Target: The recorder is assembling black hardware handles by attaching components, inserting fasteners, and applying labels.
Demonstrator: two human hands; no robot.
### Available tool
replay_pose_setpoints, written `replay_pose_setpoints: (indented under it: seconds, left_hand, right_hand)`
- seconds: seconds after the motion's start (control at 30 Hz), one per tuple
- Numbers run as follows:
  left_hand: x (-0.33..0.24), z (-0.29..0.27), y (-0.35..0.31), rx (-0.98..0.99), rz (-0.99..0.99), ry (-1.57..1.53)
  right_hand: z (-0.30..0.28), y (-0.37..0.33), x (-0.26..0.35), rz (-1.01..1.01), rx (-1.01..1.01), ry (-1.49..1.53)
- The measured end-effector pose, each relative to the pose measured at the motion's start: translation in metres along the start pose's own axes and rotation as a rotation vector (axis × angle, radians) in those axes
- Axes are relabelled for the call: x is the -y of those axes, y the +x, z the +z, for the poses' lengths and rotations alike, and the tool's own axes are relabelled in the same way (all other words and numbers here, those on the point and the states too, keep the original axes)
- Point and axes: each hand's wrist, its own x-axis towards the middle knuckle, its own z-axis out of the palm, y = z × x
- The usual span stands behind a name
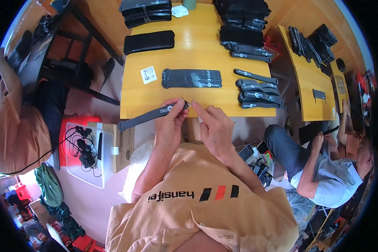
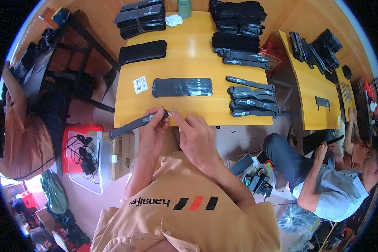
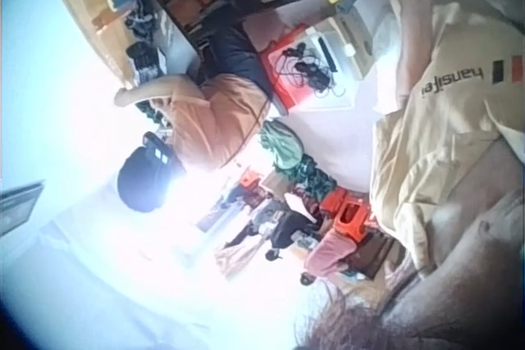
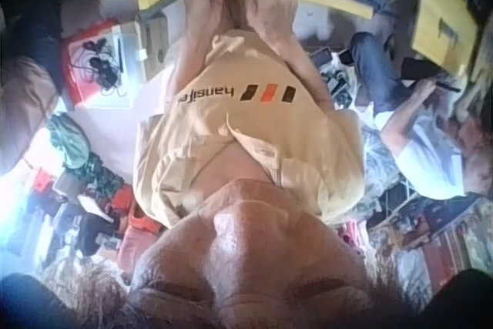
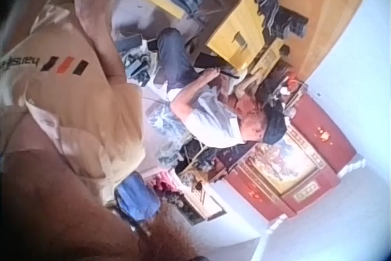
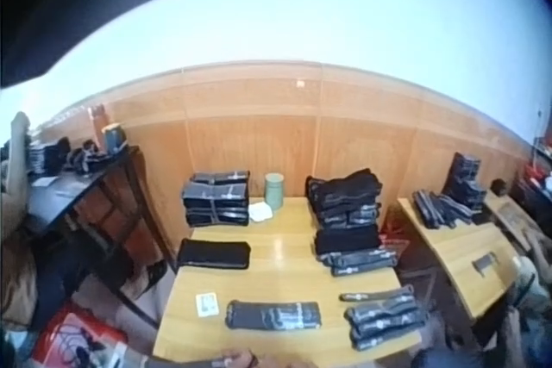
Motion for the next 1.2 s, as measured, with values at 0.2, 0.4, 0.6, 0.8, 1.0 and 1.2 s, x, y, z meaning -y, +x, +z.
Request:
replay_pose_setpoints:
  seconds: [0.2,0.4,0.6,0.8,1.0,1.2]
  left_hand:
    - [-0.009,-0.011,0.004,0.058,0.043,0.157]
    - [-0.019,-0.008,0.002,0.057,0.146,0.423]
    - [-0.024,-0.007,0.001,0.081,0.096,0.447]
    - [-0.019,-0.005,0.002,0.055,0.166,0.601]
    - [-0.023,-0.019,0.010,0.152,0.067,0.584]
    - [-0.021,-0.021,0.013,0.107,0.099,0.636]
  right_hand:
    - [-0.006,0.002,-0.008,-0.179,0.090,-0.084]
    - [-0.016,0.015,-0.010,-0.333,0.197,-0.185]
    - [-0.009,0.010,-0.024,-0.285,0.212,0.048]
    - [-0.006,0.002,-0.022,-0.298,0.250,-0.109]
    - [-0.005,-0.002,-0.023,-0.409,0.260,-0.203]
    - [0.017,-0.005,-0.029,0.089,0.375,0.493]
